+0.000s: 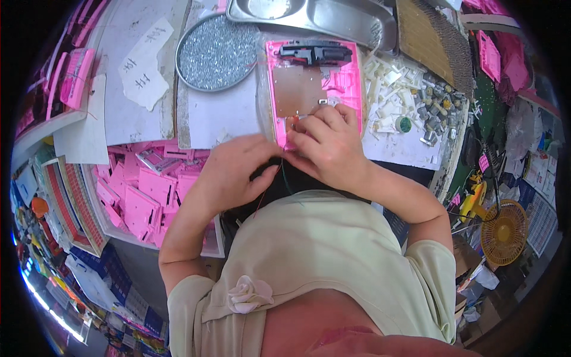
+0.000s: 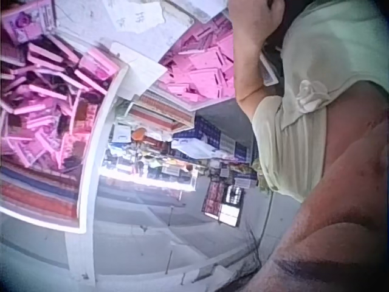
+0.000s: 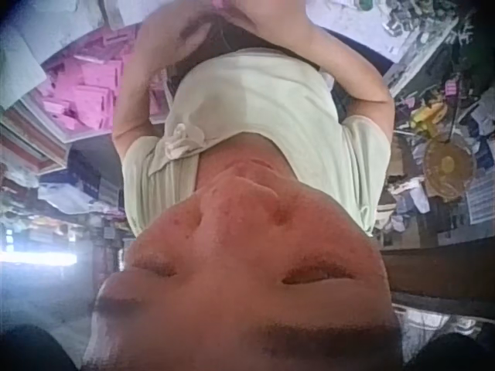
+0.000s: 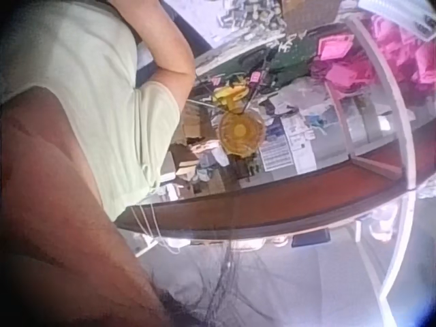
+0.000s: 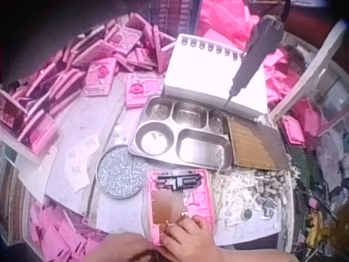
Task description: The recorder is assembling a pink electronic toy by soldering internal wires, fitting components into the plastic casing, and securing it with an electric screwdriver.
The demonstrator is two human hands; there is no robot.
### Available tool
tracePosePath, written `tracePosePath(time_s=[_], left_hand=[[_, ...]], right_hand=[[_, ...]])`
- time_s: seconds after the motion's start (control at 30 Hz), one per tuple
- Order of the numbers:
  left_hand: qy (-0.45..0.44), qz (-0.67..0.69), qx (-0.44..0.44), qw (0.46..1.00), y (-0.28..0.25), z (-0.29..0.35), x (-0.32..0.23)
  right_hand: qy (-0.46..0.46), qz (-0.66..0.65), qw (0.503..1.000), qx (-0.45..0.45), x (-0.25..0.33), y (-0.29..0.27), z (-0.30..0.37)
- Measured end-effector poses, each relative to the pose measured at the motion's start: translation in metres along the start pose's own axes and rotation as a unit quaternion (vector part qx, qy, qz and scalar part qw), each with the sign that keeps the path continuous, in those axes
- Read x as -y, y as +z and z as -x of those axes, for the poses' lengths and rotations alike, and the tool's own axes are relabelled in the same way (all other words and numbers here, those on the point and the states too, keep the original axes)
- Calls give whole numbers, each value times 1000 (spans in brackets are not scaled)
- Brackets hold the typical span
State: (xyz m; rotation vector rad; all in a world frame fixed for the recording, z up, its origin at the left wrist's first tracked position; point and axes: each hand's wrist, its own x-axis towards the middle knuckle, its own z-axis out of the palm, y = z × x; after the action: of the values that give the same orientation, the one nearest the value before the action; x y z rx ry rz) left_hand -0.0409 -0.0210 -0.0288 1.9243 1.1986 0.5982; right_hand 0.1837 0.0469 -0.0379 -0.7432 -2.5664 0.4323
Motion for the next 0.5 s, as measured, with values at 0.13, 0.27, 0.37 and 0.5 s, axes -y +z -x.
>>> tracePosePath(time_s=[0.13, 0.27, 0.37, 0.5], left_hand=[[95, -65, -121, 986, 20, -17, 14], [129, -71, -118, 982, 17, -10, 26], [127, -62, -106, 984, 11, -10, 27], [153, -62, -83, 983, 3, -29, 20]], right_hand=[[-24, -8, 998, 65, -2, -19, -2], [-59, -157, 979, 119, -37, -62, -70], [-16, -137, 985, -107, -72, -80, -181], [92, 37, 932, -350, -186, -84, -342]])
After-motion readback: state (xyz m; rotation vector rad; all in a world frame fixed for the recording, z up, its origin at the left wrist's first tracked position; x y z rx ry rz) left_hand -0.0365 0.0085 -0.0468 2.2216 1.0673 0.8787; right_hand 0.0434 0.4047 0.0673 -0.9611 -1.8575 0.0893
